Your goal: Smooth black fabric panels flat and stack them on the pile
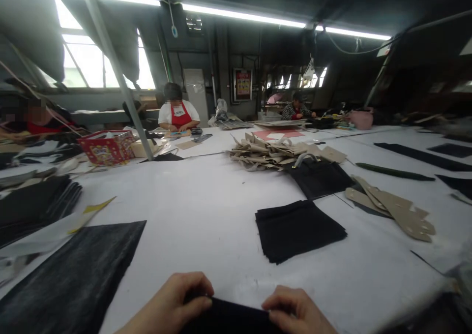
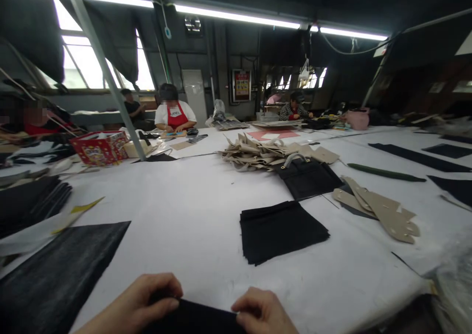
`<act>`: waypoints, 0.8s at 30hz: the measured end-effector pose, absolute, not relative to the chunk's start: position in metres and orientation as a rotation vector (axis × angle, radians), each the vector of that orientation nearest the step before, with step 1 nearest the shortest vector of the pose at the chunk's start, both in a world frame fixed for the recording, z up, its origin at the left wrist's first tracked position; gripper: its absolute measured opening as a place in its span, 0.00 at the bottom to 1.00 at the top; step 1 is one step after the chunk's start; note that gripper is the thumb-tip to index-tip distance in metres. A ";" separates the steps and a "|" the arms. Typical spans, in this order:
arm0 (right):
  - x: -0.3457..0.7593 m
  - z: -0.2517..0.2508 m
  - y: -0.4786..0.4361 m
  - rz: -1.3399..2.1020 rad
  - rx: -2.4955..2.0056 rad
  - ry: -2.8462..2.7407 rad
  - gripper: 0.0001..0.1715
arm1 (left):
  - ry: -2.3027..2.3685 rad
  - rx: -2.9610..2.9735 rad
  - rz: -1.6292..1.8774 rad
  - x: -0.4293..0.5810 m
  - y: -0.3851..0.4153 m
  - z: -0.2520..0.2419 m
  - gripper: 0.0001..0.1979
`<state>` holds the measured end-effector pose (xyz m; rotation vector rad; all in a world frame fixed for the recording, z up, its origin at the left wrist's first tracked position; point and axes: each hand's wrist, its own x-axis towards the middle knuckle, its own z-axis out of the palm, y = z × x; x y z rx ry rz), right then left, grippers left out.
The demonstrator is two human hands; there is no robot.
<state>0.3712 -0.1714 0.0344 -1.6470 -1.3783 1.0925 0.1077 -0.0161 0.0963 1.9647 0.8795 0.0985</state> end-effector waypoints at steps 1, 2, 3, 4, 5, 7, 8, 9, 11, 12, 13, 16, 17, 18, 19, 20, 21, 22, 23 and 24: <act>0.394 0.043 -0.171 1.011 -1.683 -1.385 0.11 | 0.860 1.929 0.114 0.129 -0.017 0.094 0.06; 0.417 0.052 -0.170 0.921 -1.724 -1.392 0.12 | 0.848 1.906 0.140 0.153 -0.017 0.091 0.06; 0.441 0.061 -0.166 0.824 -1.759 -1.421 0.13 | 0.839 1.902 0.171 0.177 -0.017 0.088 0.06; 0.466 0.070 -0.160 0.731 -1.798 -1.484 0.13 | 0.840 1.923 0.221 0.202 -0.016 0.085 0.06; 0.491 0.077 -0.152 0.617 -1.848 -1.553 0.14 | 0.845 1.969 0.288 0.227 -0.014 0.081 0.05; 0.536 0.086 -0.131 0.344 -1.972 -1.704 0.15 | 0.860 2.108 0.484 0.273 -0.007 0.072 0.03; 0.555 0.087 -0.119 0.201 -2.028 -1.770 0.16 | 0.850 2.168 0.590 0.294 -0.002 0.066 0.02; 0.572 0.086 -0.106 0.121 -2.058 -1.785 0.16 | 0.845 2.206 0.677 0.313 0.003 0.061 0.03; 0.595 0.076 -0.083 0.001 -2.101 -1.780 0.17 | 0.863 2.241 0.759 0.344 0.015 0.049 0.04; 0.602 0.069 -0.072 -0.041 -2.115 -1.763 0.18 | 0.883 2.247 0.768 0.355 0.021 0.043 0.04; 0.606 0.060 -0.063 -0.093 -2.129 -1.747 0.18 | 0.906 2.253 0.766 0.364 0.026 0.038 0.04; 0.608 0.028 -0.044 -0.250 -2.156 -1.697 0.19 | 0.938 2.261 0.754 0.378 0.040 0.021 0.05; 0.607 0.018 -0.041 -0.292 -2.157 -1.682 0.20 | 0.941 2.260 0.748 0.379 0.044 0.016 0.05; 0.606 0.009 -0.039 -0.326 -2.153 -1.671 0.20 | 0.942 2.258 0.741 0.380 0.047 0.011 0.05; 0.605 0.001 -0.038 -0.349 -2.146 -1.664 0.21 | 0.946 2.255 0.735 0.379 0.050 0.006 0.04; 0.605 -0.004 -0.037 -0.364 -2.133 -1.658 0.22 | 0.952 2.254 0.731 0.379 0.053 0.002 0.04; 0.605 -0.008 -0.038 -0.370 -2.116 -1.652 0.22 | 0.959 2.257 0.727 0.378 0.055 0.000 0.04; 0.604 -0.010 -0.038 -0.368 -2.092 -1.645 0.22 | 0.965 2.264 0.721 0.376 0.056 -0.001 0.05; 0.603 -0.010 -0.038 -0.362 -2.065 -1.630 0.22 | 0.970 2.276 0.713 0.375 0.057 -0.001 0.06; 0.600 -0.010 -0.038 -0.350 -2.033 -1.607 0.21 | 0.971 2.294 0.700 0.374 0.057 0.000 0.06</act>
